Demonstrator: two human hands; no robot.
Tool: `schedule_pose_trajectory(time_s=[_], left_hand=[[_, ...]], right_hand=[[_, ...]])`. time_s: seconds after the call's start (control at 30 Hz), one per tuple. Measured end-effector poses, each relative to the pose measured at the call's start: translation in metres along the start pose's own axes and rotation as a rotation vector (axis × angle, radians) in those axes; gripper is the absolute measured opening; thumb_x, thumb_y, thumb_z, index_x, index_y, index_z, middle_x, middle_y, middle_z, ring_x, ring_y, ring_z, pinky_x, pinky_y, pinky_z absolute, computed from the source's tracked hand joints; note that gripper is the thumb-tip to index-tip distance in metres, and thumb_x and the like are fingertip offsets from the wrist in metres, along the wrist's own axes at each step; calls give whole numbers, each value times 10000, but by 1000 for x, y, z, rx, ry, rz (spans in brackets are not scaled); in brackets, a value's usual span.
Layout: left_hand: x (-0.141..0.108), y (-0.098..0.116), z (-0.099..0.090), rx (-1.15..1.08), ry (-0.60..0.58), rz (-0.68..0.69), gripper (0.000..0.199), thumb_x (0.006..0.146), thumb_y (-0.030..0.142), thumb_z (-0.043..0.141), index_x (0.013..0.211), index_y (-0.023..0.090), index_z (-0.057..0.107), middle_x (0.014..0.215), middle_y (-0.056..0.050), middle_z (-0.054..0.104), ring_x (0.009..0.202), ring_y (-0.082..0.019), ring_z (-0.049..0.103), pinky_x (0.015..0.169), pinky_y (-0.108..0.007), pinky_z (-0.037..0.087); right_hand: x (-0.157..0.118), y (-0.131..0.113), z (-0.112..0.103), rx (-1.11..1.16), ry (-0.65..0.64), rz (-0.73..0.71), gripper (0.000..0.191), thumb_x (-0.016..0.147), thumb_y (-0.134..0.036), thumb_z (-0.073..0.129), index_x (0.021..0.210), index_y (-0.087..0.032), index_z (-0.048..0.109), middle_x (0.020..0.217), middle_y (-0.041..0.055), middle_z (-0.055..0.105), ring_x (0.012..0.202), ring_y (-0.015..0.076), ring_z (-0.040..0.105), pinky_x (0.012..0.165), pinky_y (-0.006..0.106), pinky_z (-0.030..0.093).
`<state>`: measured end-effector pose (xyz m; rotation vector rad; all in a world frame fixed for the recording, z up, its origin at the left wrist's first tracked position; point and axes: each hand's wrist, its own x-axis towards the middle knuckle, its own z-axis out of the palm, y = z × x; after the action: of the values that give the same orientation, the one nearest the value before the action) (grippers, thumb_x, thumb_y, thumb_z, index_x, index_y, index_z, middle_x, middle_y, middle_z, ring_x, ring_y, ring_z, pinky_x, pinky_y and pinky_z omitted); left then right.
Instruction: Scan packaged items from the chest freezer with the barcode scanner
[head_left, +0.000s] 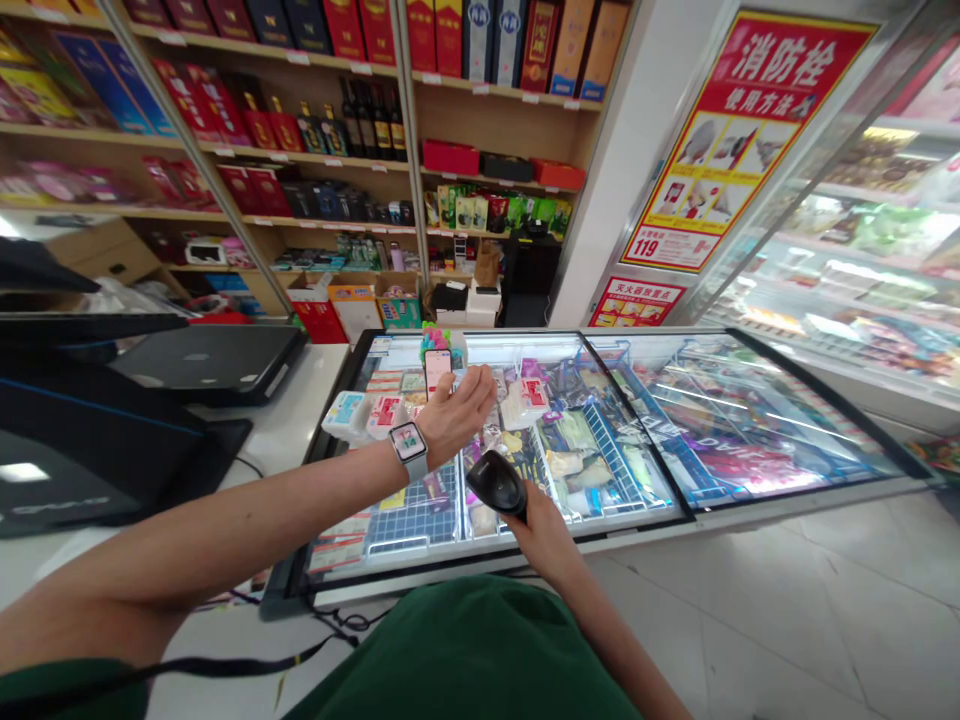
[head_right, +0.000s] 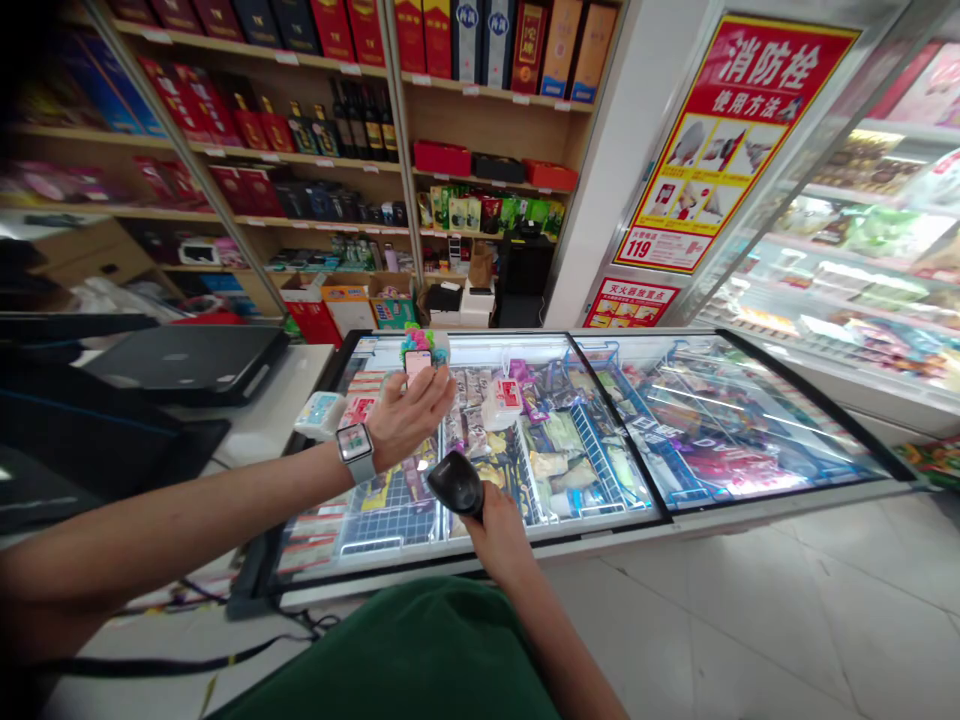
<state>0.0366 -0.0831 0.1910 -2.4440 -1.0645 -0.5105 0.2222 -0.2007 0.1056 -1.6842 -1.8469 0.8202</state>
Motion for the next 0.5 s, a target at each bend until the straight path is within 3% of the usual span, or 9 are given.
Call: schedule_pose_trajectory(time_s=[0.13,0.27,0.4,0.5], left_hand=[[15,5,18,-100,-41,-24,455,915,86,367,1319,160,563,1404,-189,532,1329,-297,440,1053,-499,293],[32,2,51,-383,-260,-343,319,879,192,507,1167,198,645,1297,-152,596,1310,-314,433,1122,-516,206],[48,2,90,-518,-392,-529,360,824,392,617,1103,168,657,1119,-165,681,1141,-371,566,1007,-541,334],[56,11,117,-643,-461,-661,579,808,569,600,1174,120,607,1037,-172,708,967,-319,652,834,-423,452]], right_hand=[[-7,8,-2,8,15,44,228,838,-165,601,1062,-177,556,1001,94,664,969,248,627,828,330,452],[-16,13,-6,-28,48,102,207,836,-173,610,1034,-173,550,1010,102,667,946,249,627,810,328,449],[-24,16,-10,-35,68,134,211,826,-153,611,1021,-181,536,1024,99,669,950,246,624,826,332,441],[-27,18,-13,-23,89,170,221,816,-149,623,1015,-181,531,1018,97,670,949,244,624,827,332,438]])
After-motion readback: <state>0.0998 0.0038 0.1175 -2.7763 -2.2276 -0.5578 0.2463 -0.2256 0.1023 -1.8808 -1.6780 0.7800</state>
